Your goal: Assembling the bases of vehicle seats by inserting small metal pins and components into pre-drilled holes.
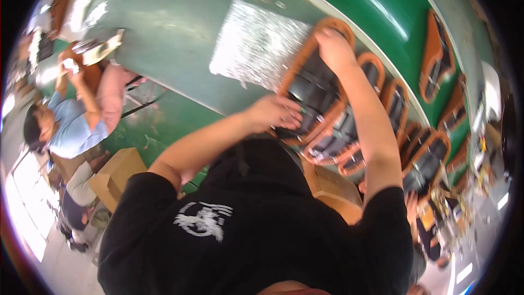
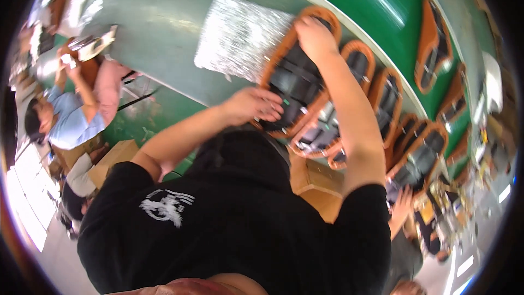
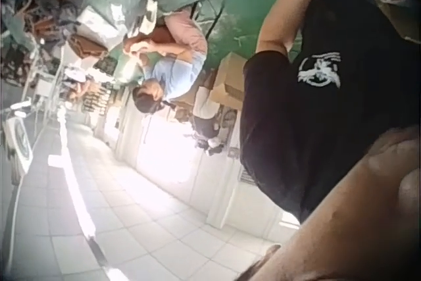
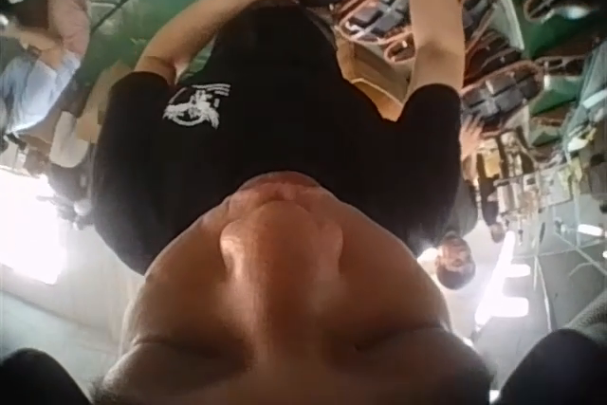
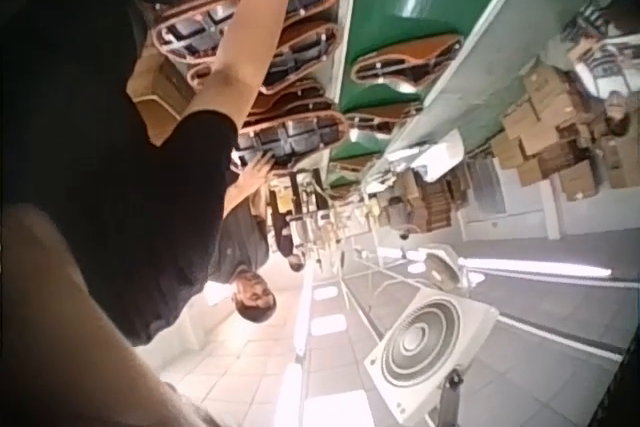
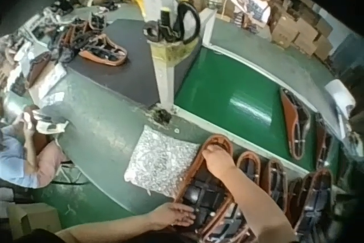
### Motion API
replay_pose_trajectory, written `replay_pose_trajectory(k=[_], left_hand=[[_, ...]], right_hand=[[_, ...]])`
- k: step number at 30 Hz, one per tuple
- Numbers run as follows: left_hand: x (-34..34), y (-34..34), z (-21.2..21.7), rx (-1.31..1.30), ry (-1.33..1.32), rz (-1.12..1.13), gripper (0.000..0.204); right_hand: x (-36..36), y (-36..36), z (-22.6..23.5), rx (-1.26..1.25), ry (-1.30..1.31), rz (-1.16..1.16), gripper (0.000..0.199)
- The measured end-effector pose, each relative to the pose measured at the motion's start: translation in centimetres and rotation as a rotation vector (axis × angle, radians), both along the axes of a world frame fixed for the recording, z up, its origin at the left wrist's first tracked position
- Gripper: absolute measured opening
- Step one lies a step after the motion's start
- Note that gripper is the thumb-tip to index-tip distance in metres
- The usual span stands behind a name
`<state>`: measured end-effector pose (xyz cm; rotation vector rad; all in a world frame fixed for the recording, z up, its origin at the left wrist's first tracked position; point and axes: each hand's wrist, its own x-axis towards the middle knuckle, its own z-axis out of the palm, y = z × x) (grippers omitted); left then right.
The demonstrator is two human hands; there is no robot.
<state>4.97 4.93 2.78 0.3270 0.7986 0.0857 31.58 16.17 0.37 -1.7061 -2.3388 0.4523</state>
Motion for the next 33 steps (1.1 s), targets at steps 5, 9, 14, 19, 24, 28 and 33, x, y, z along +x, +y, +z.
replay_pose_trajectory(k=[5,9,14,19,24,28,33], left_hand=[[0.4,-0.6,-0.4,0.001,0.008,-0.091,0.027],[0.5,0.0,1.0,-0.011,0.035,-0.068,0.024],[0.3,0.3,1.5,-0.023,0.030,-0.047,0.023],[-0.4,0.0,1.2,-0.017,0.062,-0.089,0.021],[-0.9,-0.1,1.3,-0.046,0.047,-0.076,0.020],[-1.1,0.0,1.2,-0.052,0.062,-0.040,0.020],[-1.0,0.3,1.4,-0.099,0.105,0.028,0.022]], right_hand=[[-0.2,-0.2,1.8,-0.057,-0.243,0.111,0.016],[-1.0,0.1,1.9,-0.163,-0.444,0.105,0.014],[0.0,0.9,3.6,-0.199,-0.335,0.264,0.016],[0.3,1.4,3.7,-0.198,-0.381,0.279,0.016],[-0.3,1.7,2.5,-0.204,-0.522,0.180,0.021],[-2.1,1.7,3.7,-0.300,-0.509,-0.019,0.024],[-1.2,-1.4,3.6,-0.146,-0.536,0.025,0.020]])
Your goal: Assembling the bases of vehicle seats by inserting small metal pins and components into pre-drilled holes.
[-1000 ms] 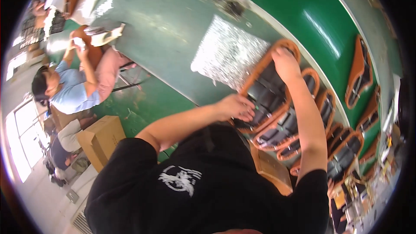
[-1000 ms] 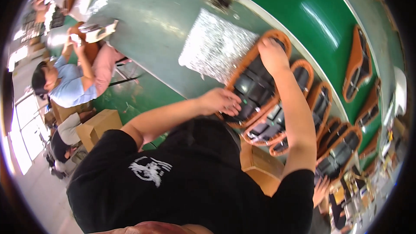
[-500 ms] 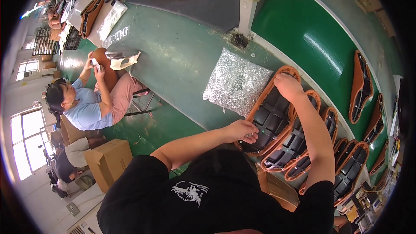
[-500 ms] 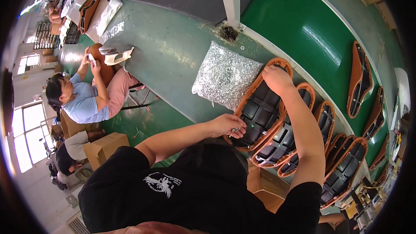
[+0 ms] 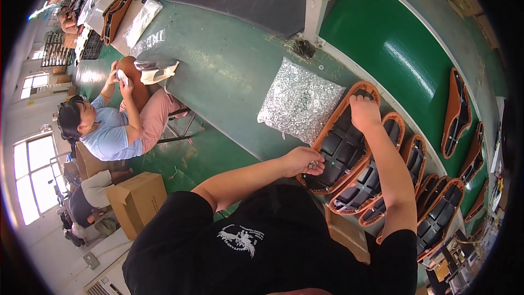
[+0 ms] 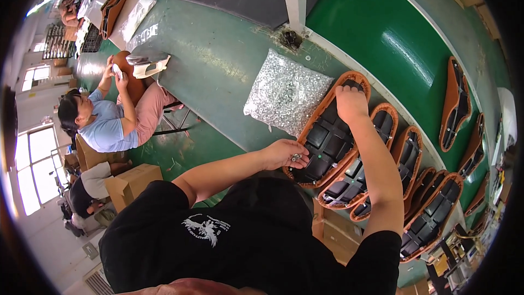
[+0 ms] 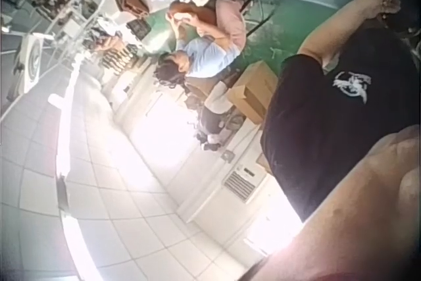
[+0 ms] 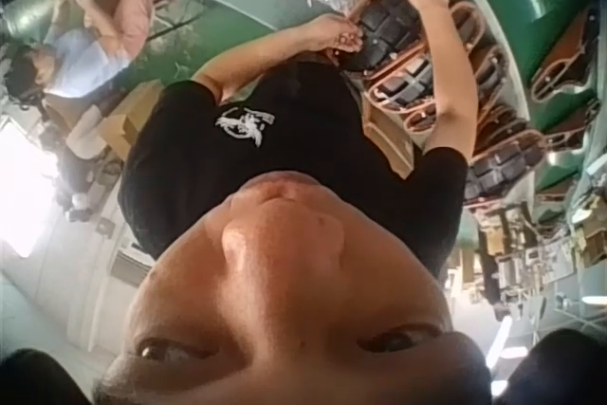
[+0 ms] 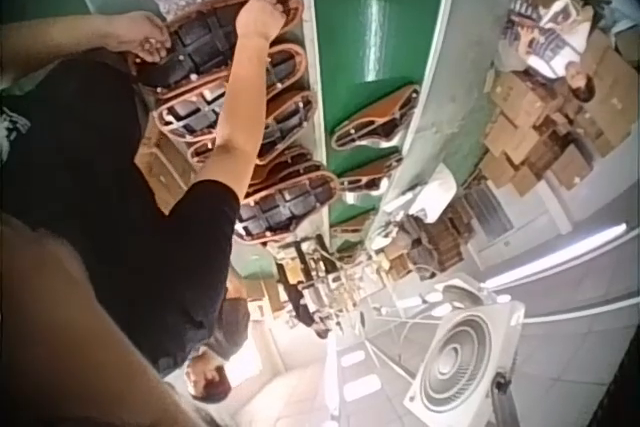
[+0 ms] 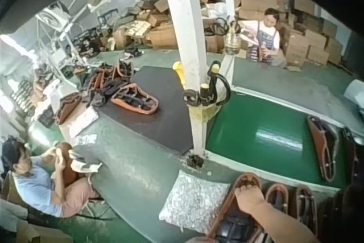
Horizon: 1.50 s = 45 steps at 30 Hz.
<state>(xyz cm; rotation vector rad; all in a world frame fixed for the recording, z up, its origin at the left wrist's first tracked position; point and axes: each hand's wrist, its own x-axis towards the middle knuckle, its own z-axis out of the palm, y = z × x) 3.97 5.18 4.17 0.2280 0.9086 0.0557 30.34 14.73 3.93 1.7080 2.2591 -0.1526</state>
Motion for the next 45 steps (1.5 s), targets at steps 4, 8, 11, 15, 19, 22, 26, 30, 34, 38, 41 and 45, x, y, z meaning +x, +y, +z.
replay_pose_trajectory(k=[4,8,11,15,19,22,26,30,34,38,41,45], left_hand=[[0.4,0.0,0.5,-0.042,0.024,0.071,0.026],[0.9,-0.6,1.9,-0.113,0.036,0.252,0.029],[0.6,-2.2,0.5,-0.116,0.006,0.297,0.027],[0.3,-5.2,-0.7,-0.131,-0.001,0.239,0.024],[-1.1,-6.9,-0.1,-0.103,0.021,0.197,0.022],[-1.7,-8.1,0.0,-0.086,-0.007,0.153,0.021],[-2.2,-9.6,0.5,-0.042,-0.005,0.169,0.020],[-2.7,-9.9,1.3,0.069,-0.007,0.066,0.020],[-3.6,-10.5,0.1,0.681,-0.229,-0.203,0.020],[-3.4,-11.5,-1.7,0.772,-0.235,-0.224,0.023],[-2.1,-11.5,1.4,0.013,-0.020,0.055,0.022],[-2.0,-12.6,0.6,0.031,-0.005,-0.046,0.021]], right_hand=[[-0.6,-3.5,0.8,0.001,0.098,-0.228,0.011],[-6.0,-11.4,6.0,0.007,0.864,-0.203,0.008],[-10.4,-17.4,7.4,0.051,0.809,-0.151,0.019],[-11.5,-21.5,5.1,0.083,0.642,-0.122,0.018],[-12.6,-22.7,6.7,-0.030,0.686,-0.242,0.015],[-12.4,-23.8,6.8,-0.072,0.735,-0.264,0.013],[-12.3,-25.2,6.9,-0.120,0.794,-0.267,0.010],[-12.5,-26.9,6.4,-0.051,0.889,-0.332,0.008],[-12.4,-28.5,6.1,-0.028,0.770,-0.302,0.042],[-12.6,-29.7,5.6,0.099,0.697,-0.268,0.022],[-12.6,-31.2,5.9,0.104,0.630,-0.283,0.013],[-12.3,-32.6,5.2,0.059,0.588,-0.282,0.009]])
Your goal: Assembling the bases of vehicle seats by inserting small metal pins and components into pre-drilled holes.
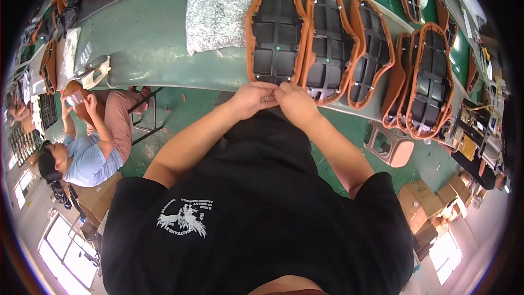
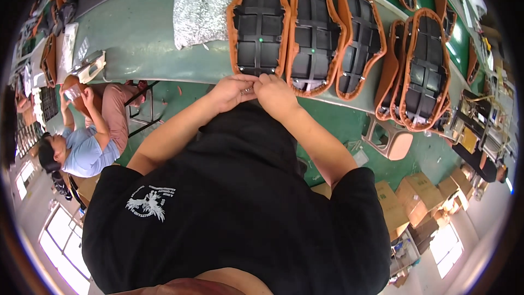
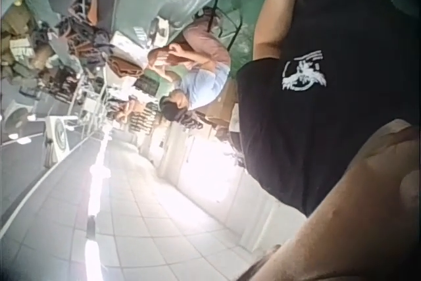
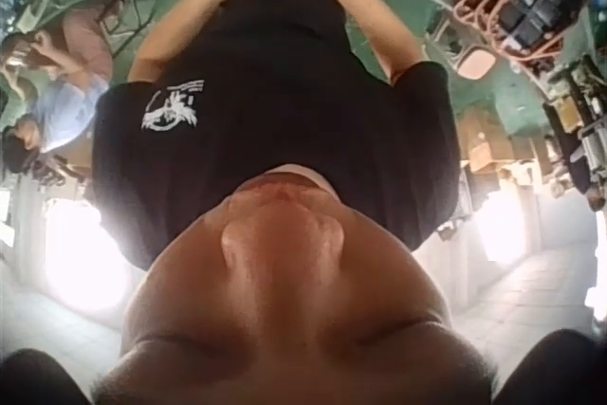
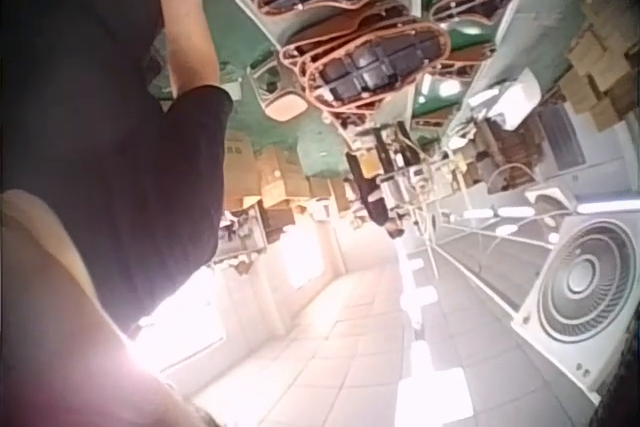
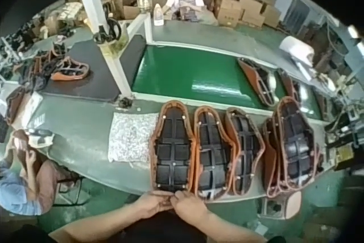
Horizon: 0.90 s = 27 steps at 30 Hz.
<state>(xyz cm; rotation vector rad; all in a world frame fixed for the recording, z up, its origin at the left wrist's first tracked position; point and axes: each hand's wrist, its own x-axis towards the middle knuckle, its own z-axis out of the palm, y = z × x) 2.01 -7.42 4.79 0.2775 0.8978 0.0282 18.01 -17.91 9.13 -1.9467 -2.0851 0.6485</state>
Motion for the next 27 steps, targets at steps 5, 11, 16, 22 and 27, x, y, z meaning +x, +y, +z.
replay_pose_trajectory(k=[5,11,16,22,27], left_hand=[[-0.7,-0.2,-0.2,0.193,0.075,-0.171,0.022],[-3.5,0.7,-1.5,0.168,0.225,-0.238,0.027],[-4.6,0.8,-2.5,0.158,0.248,-0.224,0.025],[-4.9,1.1,-2.7,0.184,0.131,-0.127,0.024],[-5.2,1.3,-2.6,0.162,0.069,-0.081,0.026]], right_hand=[[2.4,-1.7,-2.3,0.149,0.253,-0.381,0.012],[3.1,-1.7,-5.7,0.105,0.203,-0.385,0.019],[3.2,-0.2,-7.1,0.085,-0.039,-0.103,0.016],[3.9,0.8,-6.4,0.060,-0.147,0.110,0.008],[3.2,1.3,-6.7,-0.164,-0.223,-0.006,0.008]])
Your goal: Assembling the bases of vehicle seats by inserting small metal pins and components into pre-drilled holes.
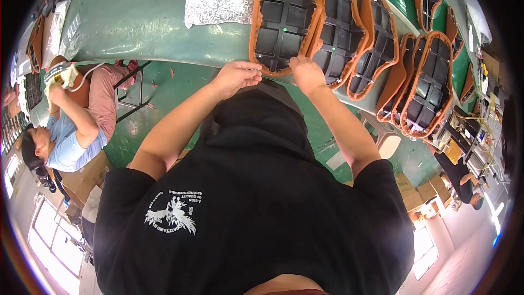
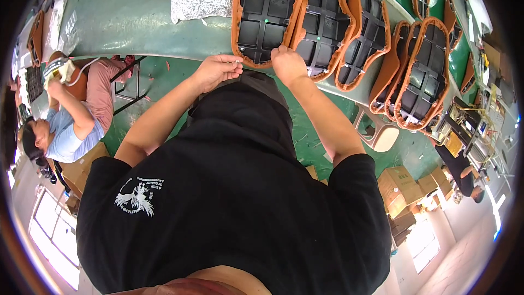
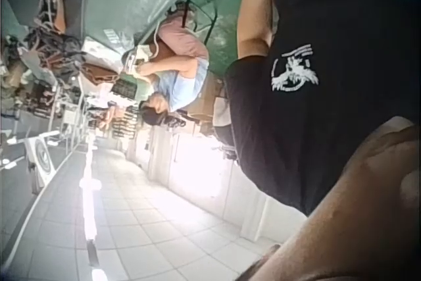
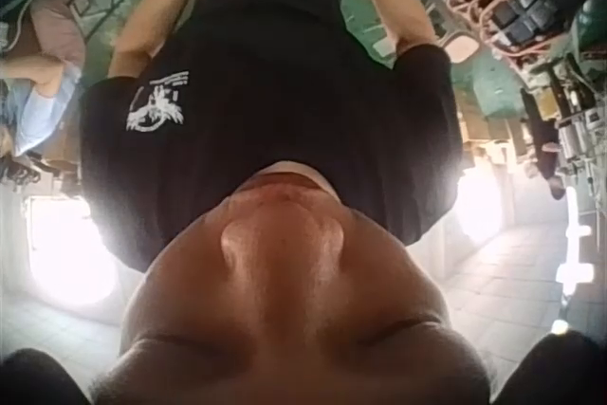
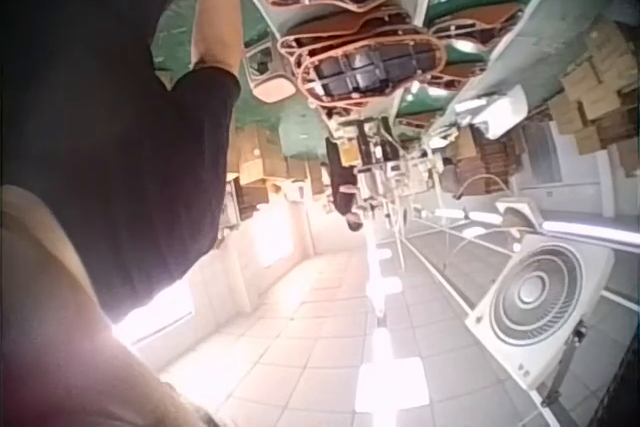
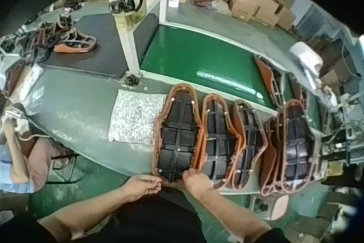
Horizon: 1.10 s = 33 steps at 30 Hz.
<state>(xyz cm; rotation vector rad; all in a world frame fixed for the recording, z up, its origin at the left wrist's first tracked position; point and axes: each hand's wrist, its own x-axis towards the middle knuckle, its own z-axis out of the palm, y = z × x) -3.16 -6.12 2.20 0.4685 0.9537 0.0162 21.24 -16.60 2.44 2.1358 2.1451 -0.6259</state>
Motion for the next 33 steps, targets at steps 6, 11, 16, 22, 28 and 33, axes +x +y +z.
replay_pose_trajectory(k=[6,11,16,22,28,33], left_hand=[[0.1,0.2,-0.5,-0.012,0.069,0.012,0.023],[0.0,0.3,-0.6,0.017,0.091,-0.021,0.022],[0.1,0.4,-0.5,0.032,0.119,-0.074,0.023],[0.1,0.2,-0.2,0.047,0.139,-0.084,0.022],[-0.1,-0.3,-0.4,0.044,0.128,-0.069,0.019],[-0.3,-0.4,-0.5,0.039,0.138,-0.066,0.019]], right_hand=[[-0.7,0.1,0.3,-0.038,-0.024,-0.016,0.009],[0.3,-0.2,0.7,0.060,0.102,0.063,0.008],[0.4,0.6,1.0,-0.025,0.040,0.061,0.008],[-0.3,0.4,0.5,0.036,-0.029,0.097,0.009],[0.4,0.0,0.7,0.073,0.046,0.100,0.008],[-0.2,0.4,-0.2,-0.040,-0.004,-0.054,0.008]])
